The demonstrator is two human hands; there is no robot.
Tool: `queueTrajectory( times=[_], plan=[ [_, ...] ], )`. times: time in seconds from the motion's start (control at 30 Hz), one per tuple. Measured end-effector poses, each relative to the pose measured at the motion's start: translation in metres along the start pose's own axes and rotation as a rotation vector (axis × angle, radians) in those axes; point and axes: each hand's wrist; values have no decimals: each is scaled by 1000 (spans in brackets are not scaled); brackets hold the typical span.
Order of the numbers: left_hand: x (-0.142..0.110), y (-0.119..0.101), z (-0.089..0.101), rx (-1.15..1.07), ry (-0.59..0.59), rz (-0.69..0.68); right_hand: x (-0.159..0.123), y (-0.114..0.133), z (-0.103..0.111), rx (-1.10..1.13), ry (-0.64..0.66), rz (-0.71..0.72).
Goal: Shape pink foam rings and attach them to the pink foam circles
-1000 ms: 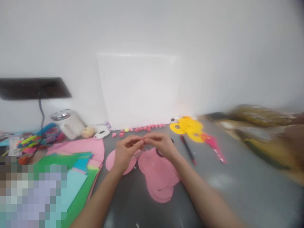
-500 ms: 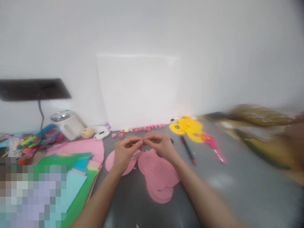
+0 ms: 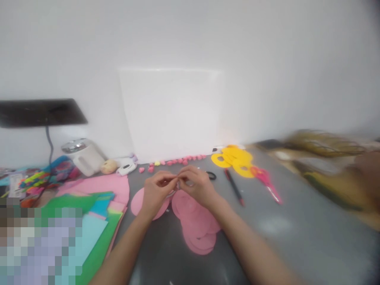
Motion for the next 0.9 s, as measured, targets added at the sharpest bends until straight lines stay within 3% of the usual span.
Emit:
queueTrajectory(
  times=[0.1,0.3,0.5,0.67,0.9],
  plan=[
    [0,0,0,23,-2,1,0,1,0,5,0,8],
    [-1,1,-1,-55,48,34,7,5,3,143,-35,-238],
    [-1,0,-3,-94,70,88,9,6,4,143,-56,-335],
    [-2,-2,-5,-91,57,105,7,8,1,148,-69,-311],
    [-2,5,-8,76,-39,83,2,11,-9,54,-112,-84]
  ],
)
Point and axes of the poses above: each hand's wrist, its own x-axis towards the middle knuckle, its own z-axis out of the back of the hand, y = z × x, and after that the axes turned 7 degrees about z, right-handed
